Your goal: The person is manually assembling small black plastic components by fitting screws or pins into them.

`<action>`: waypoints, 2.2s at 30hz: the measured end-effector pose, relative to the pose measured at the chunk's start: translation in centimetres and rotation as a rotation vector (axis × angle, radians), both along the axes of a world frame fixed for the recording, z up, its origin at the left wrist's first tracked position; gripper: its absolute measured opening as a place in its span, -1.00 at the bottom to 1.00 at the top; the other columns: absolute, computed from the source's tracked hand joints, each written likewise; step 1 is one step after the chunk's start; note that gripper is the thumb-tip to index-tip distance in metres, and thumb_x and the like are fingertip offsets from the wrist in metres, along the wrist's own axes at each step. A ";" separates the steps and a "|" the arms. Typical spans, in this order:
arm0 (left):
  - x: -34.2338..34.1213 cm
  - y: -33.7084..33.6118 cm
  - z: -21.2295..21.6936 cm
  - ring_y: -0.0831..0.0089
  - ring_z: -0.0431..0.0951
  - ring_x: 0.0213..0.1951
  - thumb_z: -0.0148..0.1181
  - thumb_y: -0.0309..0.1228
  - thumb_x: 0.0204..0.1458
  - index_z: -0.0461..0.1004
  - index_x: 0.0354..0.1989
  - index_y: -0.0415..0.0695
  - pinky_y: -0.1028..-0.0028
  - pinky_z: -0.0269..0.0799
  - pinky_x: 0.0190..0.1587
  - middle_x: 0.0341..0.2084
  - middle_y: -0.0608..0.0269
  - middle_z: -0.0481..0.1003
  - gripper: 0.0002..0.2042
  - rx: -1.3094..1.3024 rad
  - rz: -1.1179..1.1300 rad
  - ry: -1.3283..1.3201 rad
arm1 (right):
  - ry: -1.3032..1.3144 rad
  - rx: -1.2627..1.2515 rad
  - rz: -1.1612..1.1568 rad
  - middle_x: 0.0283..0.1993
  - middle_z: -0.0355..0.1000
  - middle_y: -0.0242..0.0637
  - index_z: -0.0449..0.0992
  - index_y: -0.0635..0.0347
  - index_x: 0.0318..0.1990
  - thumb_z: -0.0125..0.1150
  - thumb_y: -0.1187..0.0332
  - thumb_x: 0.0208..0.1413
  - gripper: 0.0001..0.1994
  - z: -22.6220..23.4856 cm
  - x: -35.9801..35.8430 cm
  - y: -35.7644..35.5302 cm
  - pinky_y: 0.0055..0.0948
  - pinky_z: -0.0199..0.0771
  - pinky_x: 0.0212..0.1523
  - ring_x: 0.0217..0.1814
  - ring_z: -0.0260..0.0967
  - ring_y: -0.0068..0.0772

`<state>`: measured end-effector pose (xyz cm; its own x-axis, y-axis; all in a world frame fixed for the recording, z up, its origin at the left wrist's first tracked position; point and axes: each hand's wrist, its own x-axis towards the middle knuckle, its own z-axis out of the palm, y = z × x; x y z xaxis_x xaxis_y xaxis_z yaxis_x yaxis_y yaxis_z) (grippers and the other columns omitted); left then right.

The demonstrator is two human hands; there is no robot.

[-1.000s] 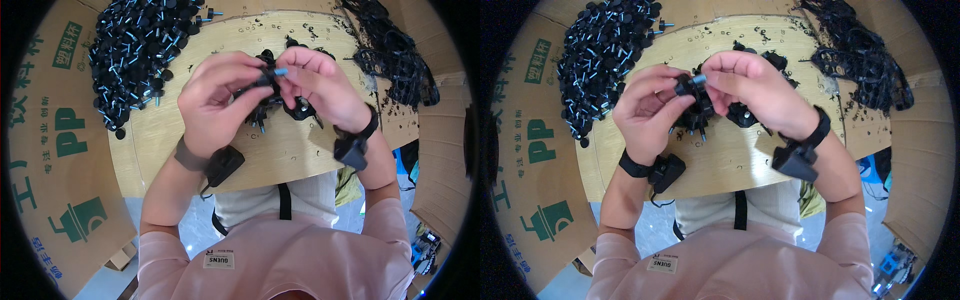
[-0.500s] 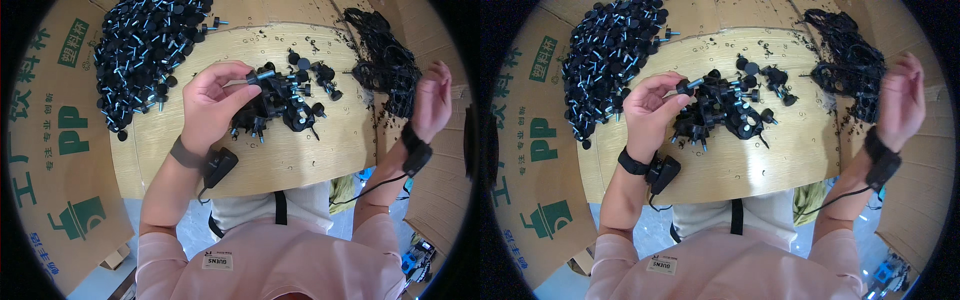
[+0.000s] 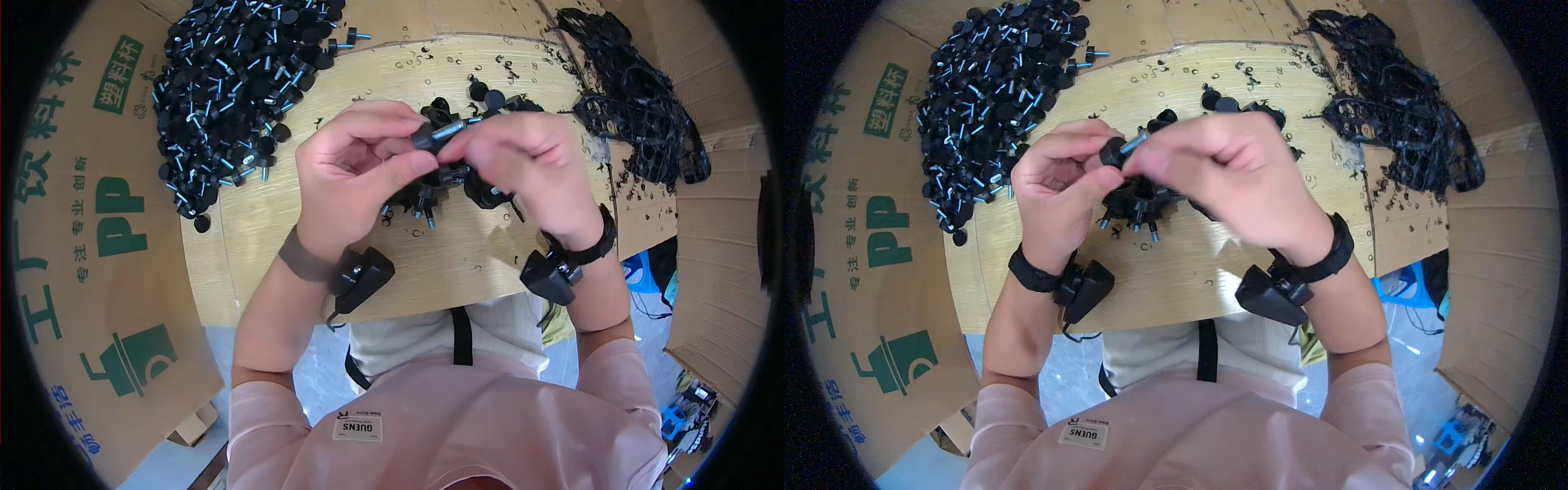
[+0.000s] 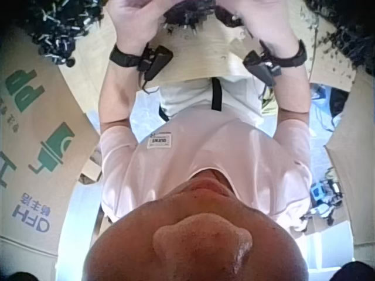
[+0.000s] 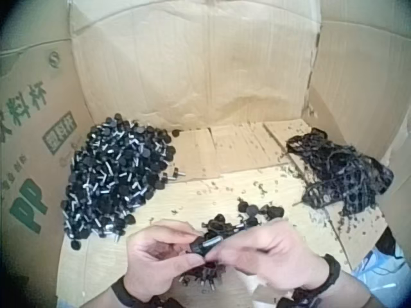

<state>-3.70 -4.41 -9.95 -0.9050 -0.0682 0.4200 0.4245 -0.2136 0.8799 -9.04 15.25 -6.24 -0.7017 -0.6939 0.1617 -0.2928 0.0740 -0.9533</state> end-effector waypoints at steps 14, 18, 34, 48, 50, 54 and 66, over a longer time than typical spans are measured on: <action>-2.7 -6.3 1.6 0.49 0.46 -0.08 0.24 -0.63 -0.03 0.45 0.02 -0.25 0.52 0.35 0.01 -0.14 0.24 0.51 -0.62 -0.068 0.879 -0.148 | 0.742 0.894 -0.892 -0.13 0.51 -0.02 0.48 0.12 0.05 0.16 0.25 0.12 -0.65 1.3 -12.0 14.6 -0.26 0.48 -0.10 -0.14 0.51 -0.07; -3.0 -5.0 0.2 0.52 0.49 -0.12 0.20 -0.62 0.02 0.49 -0.07 -0.25 0.54 0.38 -0.04 -0.17 0.24 0.52 -0.73 -0.108 0.561 -0.208 | 0.615 1.228 -1.062 -0.09 0.50 -0.04 0.55 0.09 -0.03 0.12 0.03 0.13 -0.60 2.4 -12.9 17.1 -0.18 0.47 -0.06 -0.06 0.46 0.03; -14.1 1.7 1.8 0.32 0.47 -0.32 0.00 -0.69 0.02 0.47 -0.01 -0.20 0.46 0.42 -0.16 -0.14 0.10 0.49 -0.66 -1.160 -0.383 0.171 | 0.771 1.067 -1.337 -0.09 0.44 -0.11 0.56 0.19 -0.25 0.30 -0.06 -0.04 -0.55 1.2 -13.8 20.2 -0.25 0.41 0.02 -0.04 0.40 -0.04; -12.0 2.0 4.0 0.49 0.52 -0.17 0.18 -0.60 0.05 0.53 -0.23 -0.24 0.52 0.44 -0.14 -0.12 0.25 0.49 -0.88 -0.838 -0.155 -0.048 | 0.923 0.647 -1.298 -0.21 0.46 -0.12 0.57 0.22 -0.31 0.30 0.04 0.03 -0.63 -0.2 -14.2 20.9 -0.32 0.39 -0.02 -0.10 0.43 -0.13; -10.2 1.4 3.9 0.48 0.51 -0.16 0.17 -0.62 0.05 0.49 -0.18 -0.22 0.50 0.44 -0.12 -0.10 0.22 0.47 -0.84 -0.447 -0.204 -0.138 | 1.036 0.596 -1.351 -0.24 0.45 -0.13 0.56 0.23 -0.37 0.30 0.05 0.04 -0.64 0.9 -13.3 19.0 -0.33 0.39 -0.05 -0.15 0.43 -0.15; -5.4 0.8 2.6 0.40 0.52 -0.14 0.21 -0.65 -0.01 0.38 -0.09 -0.22 0.42 0.50 -0.05 -0.09 0.18 0.42 -0.71 0.247 -0.235 -0.134 | 0.847 0.188 -0.852 -0.38 0.42 -0.28 0.51 0.31 -0.37 0.29 0.27 0.08 -0.76 2.0 -10.1 11.0 -0.50 0.38 -0.27 -0.31 0.41 -0.42; -1.3 0.0 -0.3 0.52 0.55 -0.22 0.33 -0.71 -0.12 0.43 -0.16 -0.27 0.53 0.50 -0.13 -0.28 0.20 0.52 -0.68 0.292 -0.120 -0.187 | 0.488 -0.117 -0.164 -0.34 0.51 -0.23 0.59 0.21 -0.22 0.30 0.55 -0.06 -0.81 -1.5 -1.8 -1.9 -0.51 0.46 -0.39 -0.38 0.48 -0.39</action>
